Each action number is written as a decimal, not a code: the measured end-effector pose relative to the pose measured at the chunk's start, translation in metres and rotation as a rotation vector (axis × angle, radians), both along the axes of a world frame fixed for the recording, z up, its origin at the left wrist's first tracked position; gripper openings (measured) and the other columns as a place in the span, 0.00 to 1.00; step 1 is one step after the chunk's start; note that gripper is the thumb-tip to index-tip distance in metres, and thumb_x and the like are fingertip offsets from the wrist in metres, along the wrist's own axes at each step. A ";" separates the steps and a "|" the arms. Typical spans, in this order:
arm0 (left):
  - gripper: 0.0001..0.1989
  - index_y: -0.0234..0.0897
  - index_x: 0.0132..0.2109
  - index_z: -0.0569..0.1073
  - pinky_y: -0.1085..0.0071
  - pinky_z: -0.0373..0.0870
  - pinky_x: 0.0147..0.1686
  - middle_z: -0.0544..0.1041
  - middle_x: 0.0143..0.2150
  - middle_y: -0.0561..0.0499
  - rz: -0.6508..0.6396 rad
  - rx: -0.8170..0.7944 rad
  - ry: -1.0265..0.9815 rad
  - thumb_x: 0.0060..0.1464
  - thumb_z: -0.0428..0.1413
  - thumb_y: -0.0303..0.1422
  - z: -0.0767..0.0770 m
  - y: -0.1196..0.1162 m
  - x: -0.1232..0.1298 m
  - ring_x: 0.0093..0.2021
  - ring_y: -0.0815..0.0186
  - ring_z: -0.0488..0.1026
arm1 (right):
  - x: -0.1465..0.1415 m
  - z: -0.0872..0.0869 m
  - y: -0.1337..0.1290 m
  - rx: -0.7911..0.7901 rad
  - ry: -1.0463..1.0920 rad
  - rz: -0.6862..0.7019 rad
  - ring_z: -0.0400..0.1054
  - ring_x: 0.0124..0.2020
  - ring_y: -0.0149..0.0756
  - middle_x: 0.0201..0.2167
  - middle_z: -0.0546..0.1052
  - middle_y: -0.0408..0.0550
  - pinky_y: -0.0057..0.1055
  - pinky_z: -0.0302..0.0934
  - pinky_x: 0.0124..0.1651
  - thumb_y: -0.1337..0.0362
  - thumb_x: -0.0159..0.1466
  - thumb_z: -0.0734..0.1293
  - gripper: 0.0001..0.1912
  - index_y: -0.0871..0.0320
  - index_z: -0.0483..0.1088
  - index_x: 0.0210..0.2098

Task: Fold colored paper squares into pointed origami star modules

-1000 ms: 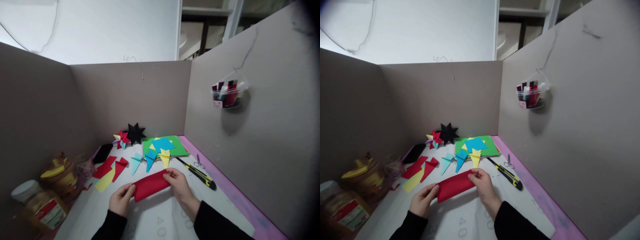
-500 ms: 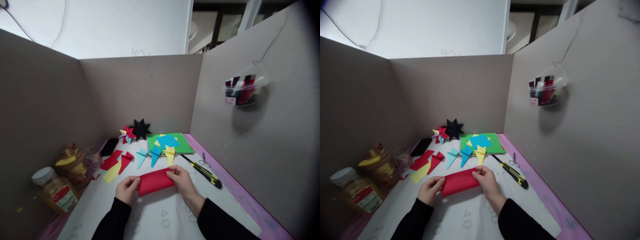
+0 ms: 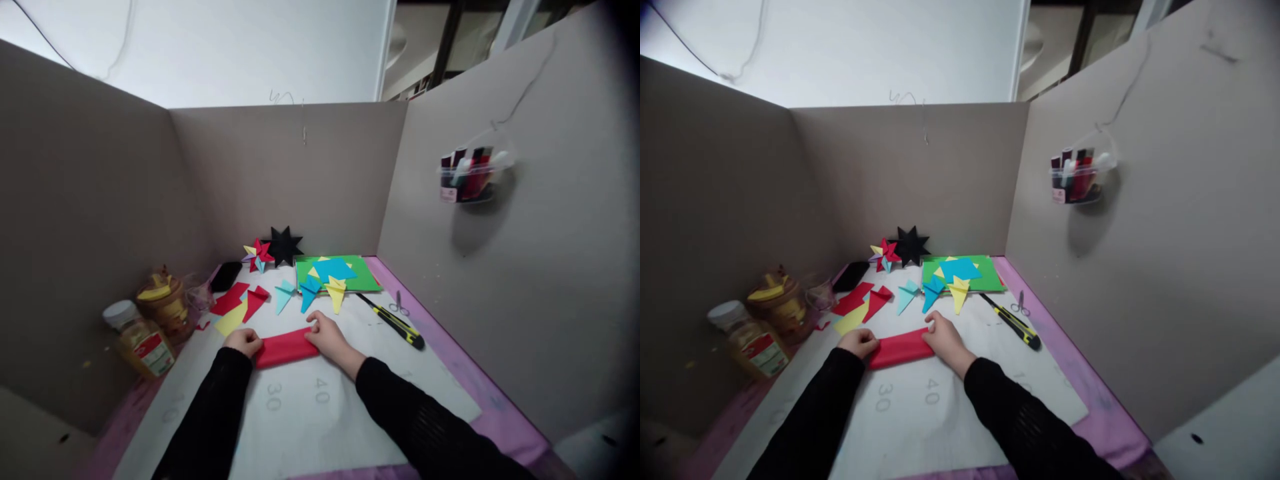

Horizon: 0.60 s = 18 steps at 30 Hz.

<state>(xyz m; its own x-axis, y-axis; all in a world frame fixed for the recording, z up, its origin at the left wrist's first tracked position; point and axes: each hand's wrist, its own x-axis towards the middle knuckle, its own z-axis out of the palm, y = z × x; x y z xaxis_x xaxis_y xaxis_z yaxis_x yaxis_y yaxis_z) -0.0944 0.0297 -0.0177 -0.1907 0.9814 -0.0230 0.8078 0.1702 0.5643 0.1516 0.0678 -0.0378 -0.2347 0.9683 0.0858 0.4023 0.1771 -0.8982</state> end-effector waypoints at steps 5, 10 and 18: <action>0.05 0.38 0.21 0.70 0.72 0.58 0.26 0.68 0.19 0.54 -0.004 -0.034 0.088 0.38 0.56 0.33 -0.002 0.001 0.003 0.26 0.65 0.66 | -0.004 0.007 0.002 0.066 -0.310 0.007 0.62 0.26 0.30 0.24 0.70 0.39 0.24 0.46 0.27 0.71 0.51 0.63 0.15 0.56 0.65 0.39; 0.07 0.37 0.30 0.73 0.71 0.60 0.30 0.70 0.26 0.52 -0.061 -0.001 0.130 0.39 0.57 0.29 0.002 0.002 0.006 0.29 0.64 0.67 | -0.001 0.012 0.001 0.061 -0.446 -0.023 0.62 0.27 0.31 0.29 0.71 0.43 0.26 0.45 0.27 0.65 0.52 0.65 0.17 0.56 0.65 0.42; 0.06 0.41 0.26 0.78 0.72 0.61 0.38 0.71 0.29 0.50 -0.402 -0.004 0.025 0.41 0.60 0.38 0.012 0.012 0.028 0.35 0.62 0.67 | 0.002 0.014 0.001 0.148 -0.463 0.043 0.65 0.34 0.33 0.35 0.72 0.47 0.27 0.54 0.34 0.67 0.54 0.65 0.07 0.57 0.72 0.33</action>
